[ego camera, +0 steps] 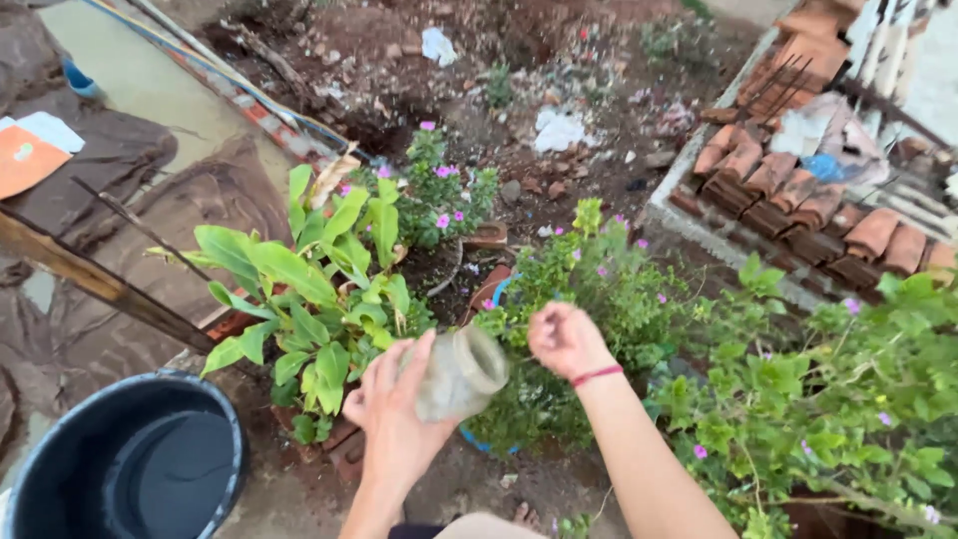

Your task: Watering several potted plants using a clear plastic jar filled from a large black bucket.

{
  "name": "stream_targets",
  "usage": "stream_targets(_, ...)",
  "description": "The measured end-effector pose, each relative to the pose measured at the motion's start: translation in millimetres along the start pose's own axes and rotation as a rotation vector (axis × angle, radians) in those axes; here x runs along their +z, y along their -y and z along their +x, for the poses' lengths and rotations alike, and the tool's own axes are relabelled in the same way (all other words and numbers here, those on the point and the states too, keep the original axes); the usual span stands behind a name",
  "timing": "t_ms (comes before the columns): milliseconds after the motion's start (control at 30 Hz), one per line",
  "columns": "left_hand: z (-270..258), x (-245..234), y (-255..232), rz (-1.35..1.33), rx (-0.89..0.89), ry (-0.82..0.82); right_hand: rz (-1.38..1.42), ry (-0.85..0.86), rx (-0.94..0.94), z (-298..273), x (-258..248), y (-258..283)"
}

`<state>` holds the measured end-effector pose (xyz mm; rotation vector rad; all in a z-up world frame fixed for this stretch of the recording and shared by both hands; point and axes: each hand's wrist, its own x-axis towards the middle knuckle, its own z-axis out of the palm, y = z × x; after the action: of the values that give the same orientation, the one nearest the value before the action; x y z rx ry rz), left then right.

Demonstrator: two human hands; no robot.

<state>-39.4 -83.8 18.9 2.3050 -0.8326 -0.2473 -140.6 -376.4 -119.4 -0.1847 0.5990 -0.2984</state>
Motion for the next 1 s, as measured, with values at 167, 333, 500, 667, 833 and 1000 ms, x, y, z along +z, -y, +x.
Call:
stream_targets(167, -0.1, 5.8, -5.6, -0.035, 0.048, 0.034, 0.086, 0.063, -0.079, -40.6, 48.5, 0.0)
stream_targets(333, 5.2, 7.5, -13.1, -0.029, 0.068, 0.067, -0.030, -0.514, -0.024, 9.3, -48.0, -9.2)
stream_targets(500, 12.3, 7.5, -22.8, -0.033, 0.224, 0.108, -0.113, -0.249, -0.279, 8.4, -96.1, -28.5)
stream_targets(667, 19.0, 14.0, -42.1, 0.142, 0.436, 0.077, -0.135, -0.266, 0.094, -25.6, -37.2, -64.9)
stream_targets(833, 23.7, 24.5, -51.3, 0.346, 0.637, -0.037, -0.013, -0.130, -0.006, -32.6, -26.0, -73.6)
stream_targets(1000, 34.5, 17.6, -44.0, 0.330, 0.592, -0.049, -0.046, -0.094, -0.025, -26.1, 7.0, -76.7)
